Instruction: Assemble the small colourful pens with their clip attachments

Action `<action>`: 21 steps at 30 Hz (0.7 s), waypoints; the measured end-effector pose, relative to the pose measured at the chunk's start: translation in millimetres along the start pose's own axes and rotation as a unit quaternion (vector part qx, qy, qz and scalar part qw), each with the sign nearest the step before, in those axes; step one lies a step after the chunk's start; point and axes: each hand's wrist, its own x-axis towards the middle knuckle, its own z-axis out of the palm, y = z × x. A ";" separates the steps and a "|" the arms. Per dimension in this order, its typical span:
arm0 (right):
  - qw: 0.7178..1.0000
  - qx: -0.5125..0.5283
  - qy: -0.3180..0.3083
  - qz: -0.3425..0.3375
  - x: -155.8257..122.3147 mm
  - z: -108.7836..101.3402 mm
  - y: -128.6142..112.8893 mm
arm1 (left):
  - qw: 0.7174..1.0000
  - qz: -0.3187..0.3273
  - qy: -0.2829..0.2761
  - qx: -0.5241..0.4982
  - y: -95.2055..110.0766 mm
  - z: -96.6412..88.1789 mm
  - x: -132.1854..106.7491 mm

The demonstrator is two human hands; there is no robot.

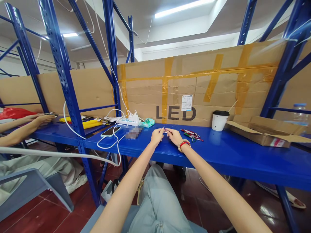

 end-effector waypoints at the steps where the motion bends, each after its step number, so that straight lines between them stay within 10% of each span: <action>1: 1.000 0.011 0.002 0.013 0.4 -0.5 0.5 | 1.000 0.003 -0.001 0.002 0.0 -0.3 -0.2; 10: 0.996 0.077 0.005 0.046 -1.7 -2.8 -1.3 | 0.997 -0.022 0.056 0.046 8.9 -5.0 -3.9; 21: 0.994 -0.091 -0.061 -0.017 -7.1 0.5 -8.5 | 0.983 -0.059 0.049 0.165 26.7 -9.3 -15.1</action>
